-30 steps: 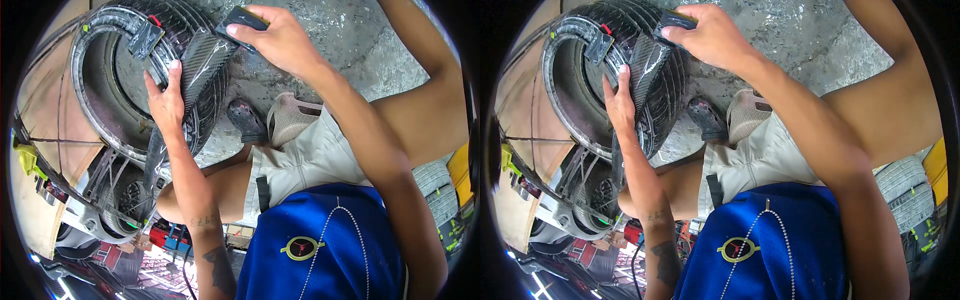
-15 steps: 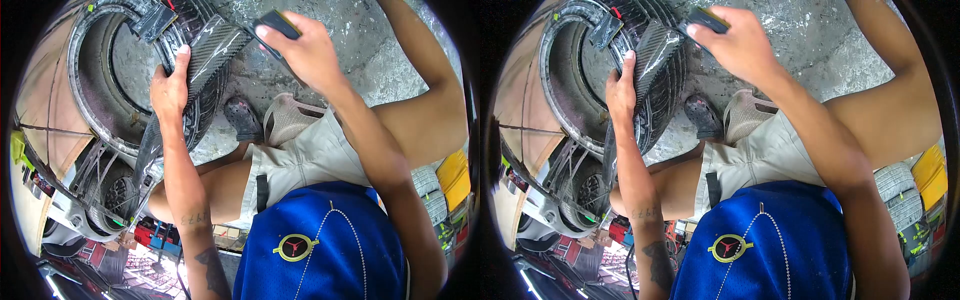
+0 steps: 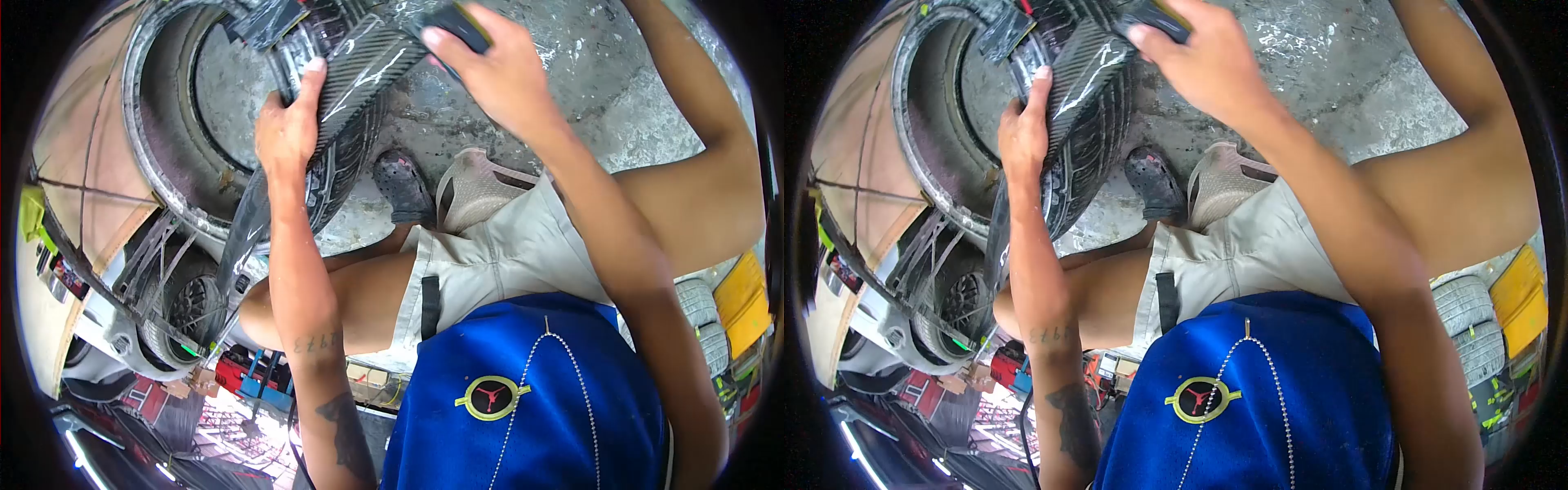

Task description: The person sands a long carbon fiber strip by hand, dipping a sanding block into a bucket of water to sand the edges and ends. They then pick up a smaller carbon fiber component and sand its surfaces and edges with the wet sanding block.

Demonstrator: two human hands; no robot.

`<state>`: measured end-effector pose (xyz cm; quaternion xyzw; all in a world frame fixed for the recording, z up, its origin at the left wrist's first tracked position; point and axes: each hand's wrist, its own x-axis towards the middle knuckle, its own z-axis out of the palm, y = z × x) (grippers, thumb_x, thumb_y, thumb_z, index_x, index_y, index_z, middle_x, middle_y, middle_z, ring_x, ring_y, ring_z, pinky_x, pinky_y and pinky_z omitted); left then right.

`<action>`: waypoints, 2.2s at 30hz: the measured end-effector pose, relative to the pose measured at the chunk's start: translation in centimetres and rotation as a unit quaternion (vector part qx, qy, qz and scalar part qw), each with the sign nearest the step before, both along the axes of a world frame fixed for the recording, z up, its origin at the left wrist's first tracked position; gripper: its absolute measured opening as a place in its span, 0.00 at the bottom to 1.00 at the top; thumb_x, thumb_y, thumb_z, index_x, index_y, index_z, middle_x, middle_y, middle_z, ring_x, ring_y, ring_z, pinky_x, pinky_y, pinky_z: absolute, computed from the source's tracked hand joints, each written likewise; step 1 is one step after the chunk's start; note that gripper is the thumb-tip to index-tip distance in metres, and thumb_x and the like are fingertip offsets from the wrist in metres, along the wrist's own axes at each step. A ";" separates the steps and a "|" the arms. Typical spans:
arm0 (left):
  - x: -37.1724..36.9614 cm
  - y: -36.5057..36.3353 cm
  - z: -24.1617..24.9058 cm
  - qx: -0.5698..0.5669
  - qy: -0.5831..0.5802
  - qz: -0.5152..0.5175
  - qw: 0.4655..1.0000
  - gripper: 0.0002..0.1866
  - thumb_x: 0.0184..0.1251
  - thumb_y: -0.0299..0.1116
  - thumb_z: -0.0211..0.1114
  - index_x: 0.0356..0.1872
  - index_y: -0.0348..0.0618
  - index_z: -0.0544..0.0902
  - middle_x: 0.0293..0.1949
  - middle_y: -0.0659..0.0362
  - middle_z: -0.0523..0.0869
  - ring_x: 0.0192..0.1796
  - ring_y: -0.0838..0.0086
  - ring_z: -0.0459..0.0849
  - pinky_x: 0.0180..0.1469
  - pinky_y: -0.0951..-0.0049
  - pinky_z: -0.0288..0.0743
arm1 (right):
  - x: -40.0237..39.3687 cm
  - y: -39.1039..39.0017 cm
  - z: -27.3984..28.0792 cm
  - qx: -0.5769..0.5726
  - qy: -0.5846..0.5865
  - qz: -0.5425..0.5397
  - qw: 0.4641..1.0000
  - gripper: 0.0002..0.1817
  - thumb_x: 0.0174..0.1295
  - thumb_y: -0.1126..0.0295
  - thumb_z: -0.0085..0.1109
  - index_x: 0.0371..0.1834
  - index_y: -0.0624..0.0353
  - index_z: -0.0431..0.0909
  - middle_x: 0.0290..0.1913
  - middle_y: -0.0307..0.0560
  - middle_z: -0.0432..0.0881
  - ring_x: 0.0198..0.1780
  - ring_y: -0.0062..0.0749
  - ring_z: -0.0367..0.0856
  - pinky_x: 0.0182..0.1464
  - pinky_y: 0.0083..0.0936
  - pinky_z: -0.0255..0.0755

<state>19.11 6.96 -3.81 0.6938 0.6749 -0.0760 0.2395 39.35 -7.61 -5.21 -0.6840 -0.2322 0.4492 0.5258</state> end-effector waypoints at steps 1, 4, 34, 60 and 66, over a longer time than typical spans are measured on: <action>0.3 -0.2 0.4 -0.008 -0.001 0.004 1.000 0.56 0.53 0.80 0.58 0.57 0.26 0.83 0.56 0.32 0.84 0.64 0.44 0.81 0.70 0.56 0.67 | -0.1 -0.8 -0.1 0.005 0.004 0.006 1.000 0.12 0.69 0.62 0.67 0.46 0.60 0.85 0.32 0.36 0.87 0.34 0.16 0.82 0.38 0.18 0.74; 0.2 0.1 0.4 0.004 0.042 -0.011 0.999 0.58 0.52 0.82 0.56 0.55 0.25 0.83 0.54 0.30 0.84 0.63 0.42 0.81 0.68 0.55 0.69 | -0.1 -0.4 -0.2 -0.009 -0.026 0.007 1.000 0.12 0.69 0.63 0.67 0.45 0.61 0.85 0.32 0.36 0.87 0.34 0.17 0.82 0.37 0.19 0.74; -6.3 -1.3 0.5 0.040 0.105 0.064 0.992 0.45 0.65 0.76 0.48 0.48 0.41 0.91 0.52 0.38 0.88 0.63 0.47 0.82 0.74 0.52 0.58 | -0.1 -0.1 -0.2 0.017 0.027 0.026 0.999 0.10 0.69 0.66 0.65 0.41 0.64 0.81 0.28 0.42 0.81 0.31 0.25 0.79 0.37 0.27 0.73; -6.5 -0.8 0.3 0.017 0.103 0.049 0.993 0.44 0.65 0.74 0.47 0.49 0.39 0.90 0.51 0.36 0.87 0.61 0.44 0.82 0.69 0.55 0.66 | -0.6 -0.7 -1.7 0.077 0.047 -0.007 0.996 0.09 0.70 0.68 0.66 0.42 0.64 0.81 0.32 0.38 0.83 0.30 0.19 0.81 0.34 0.19 0.75; -6.6 -0.9 0.3 0.030 0.104 0.041 0.993 0.44 0.66 0.73 0.47 0.47 0.38 0.90 0.50 0.35 0.87 0.60 0.44 0.83 0.68 0.54 0.67 | -0.8 -3.1 0.1 0.032 0.039 -0.012 0.999 0.10 0.69 0.69 0.64 0.44 0.65 0.80 0.29 0.38 0.82 0.30 0.17 0.80 0.32 0.21 0.73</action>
